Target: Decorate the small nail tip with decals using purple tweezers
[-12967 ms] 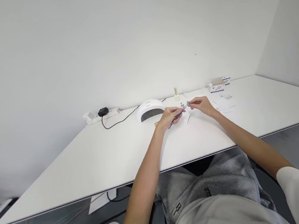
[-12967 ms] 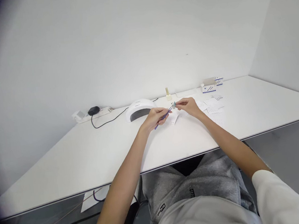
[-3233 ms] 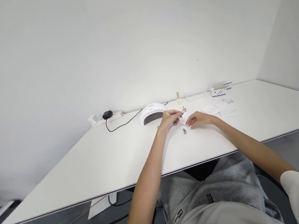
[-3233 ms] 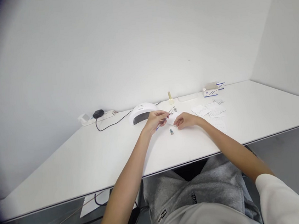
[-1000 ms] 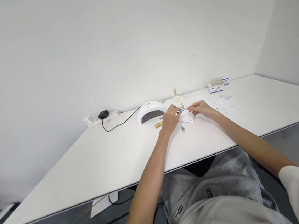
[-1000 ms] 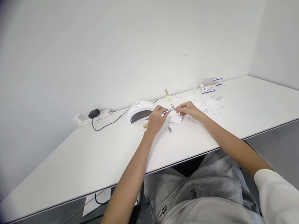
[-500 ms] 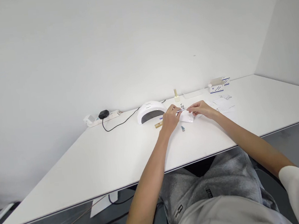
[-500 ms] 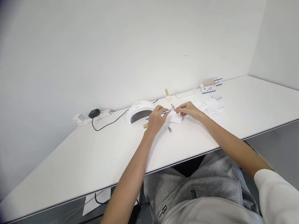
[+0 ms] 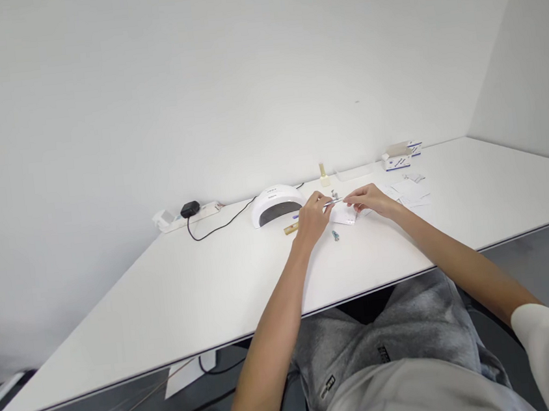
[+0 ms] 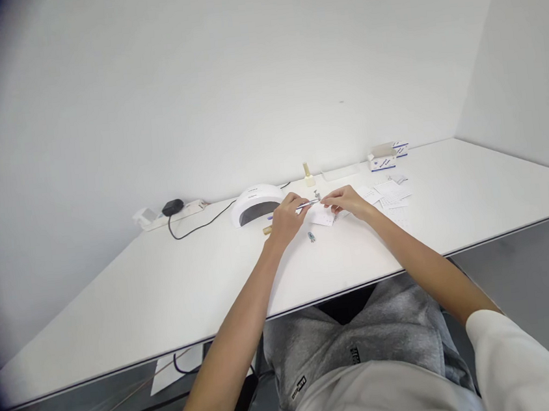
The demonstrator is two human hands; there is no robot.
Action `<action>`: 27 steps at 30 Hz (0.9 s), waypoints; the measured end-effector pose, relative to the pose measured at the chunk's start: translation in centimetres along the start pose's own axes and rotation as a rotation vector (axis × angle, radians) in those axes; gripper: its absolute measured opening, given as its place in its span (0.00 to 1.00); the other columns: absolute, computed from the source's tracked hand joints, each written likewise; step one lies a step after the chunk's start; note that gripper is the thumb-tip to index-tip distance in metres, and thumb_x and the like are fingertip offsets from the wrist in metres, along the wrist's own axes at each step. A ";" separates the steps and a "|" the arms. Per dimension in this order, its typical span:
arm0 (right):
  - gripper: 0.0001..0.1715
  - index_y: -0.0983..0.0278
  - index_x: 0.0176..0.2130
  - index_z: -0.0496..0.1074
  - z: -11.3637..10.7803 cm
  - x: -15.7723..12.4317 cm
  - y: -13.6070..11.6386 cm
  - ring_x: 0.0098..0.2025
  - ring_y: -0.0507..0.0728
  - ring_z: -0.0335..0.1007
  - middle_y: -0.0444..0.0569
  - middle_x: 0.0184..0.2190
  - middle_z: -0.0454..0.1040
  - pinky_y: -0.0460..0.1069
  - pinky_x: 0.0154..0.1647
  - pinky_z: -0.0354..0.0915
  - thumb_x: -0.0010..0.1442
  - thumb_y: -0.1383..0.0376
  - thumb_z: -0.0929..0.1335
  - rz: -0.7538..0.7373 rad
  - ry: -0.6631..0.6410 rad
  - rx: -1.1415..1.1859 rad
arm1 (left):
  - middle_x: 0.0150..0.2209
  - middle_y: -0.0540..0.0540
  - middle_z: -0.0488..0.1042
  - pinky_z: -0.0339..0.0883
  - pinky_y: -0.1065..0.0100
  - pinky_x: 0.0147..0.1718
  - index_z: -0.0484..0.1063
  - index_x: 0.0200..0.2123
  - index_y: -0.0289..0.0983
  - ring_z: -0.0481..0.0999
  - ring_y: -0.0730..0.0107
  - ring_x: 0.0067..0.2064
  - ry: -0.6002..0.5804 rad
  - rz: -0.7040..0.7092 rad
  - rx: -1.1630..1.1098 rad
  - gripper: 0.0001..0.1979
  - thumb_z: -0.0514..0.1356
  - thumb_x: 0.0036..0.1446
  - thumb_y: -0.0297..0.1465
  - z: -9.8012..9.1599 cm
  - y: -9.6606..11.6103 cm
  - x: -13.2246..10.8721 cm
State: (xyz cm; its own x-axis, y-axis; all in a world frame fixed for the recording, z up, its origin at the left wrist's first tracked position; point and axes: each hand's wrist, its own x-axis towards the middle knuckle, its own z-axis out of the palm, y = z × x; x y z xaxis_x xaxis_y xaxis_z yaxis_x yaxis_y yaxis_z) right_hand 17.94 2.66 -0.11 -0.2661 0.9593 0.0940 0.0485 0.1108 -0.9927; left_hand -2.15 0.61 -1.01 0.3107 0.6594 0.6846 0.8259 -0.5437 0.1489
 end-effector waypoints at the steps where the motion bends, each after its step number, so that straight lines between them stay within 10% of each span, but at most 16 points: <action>1: 0.11 0.69 0.28 0.79 0.0 0.0 0.0 0.22 0.47 0.65 0.50 0.25 0.76 0.44 0.21 0.64 0.45 0.63 0.76 -0.003 -0.001 0.000 | 0.37 0.45 0.71 0.63 0.71 0.31 0.75 0.38 0.38 0.72 0.70 0.36 0.003 0.002 -0.003 0.11 0.53 0.64 0.34 0.0 0.0 0.0; 27: 0.12 0.69 0.30 0.79 -0.2 0.1 0.1 0.22 0.47 0.65 0.51 0.26 0.76 0.43 0.22 0.64 0.47 0.62 0.75 -0.050 0.038 -0.038 | 0.34 0.47 0.74 0.66 0.70 0.36 0.76 0.33 0.36 0.72 0.71 0.35 0.076 -0.204 -0.324 0.03 0.62 0.56 0.28 -0.3 0.0 0.7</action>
State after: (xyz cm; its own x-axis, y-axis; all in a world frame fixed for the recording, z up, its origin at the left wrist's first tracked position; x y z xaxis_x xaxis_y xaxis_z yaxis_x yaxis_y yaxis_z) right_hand 18.07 2.86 -0.22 -0.2319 0.9616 0.1467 0.0733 0.1677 -0.9831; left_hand -2.09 0.97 -0.31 0.1102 0.7373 0.6666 0.6719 -0.5494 0.4966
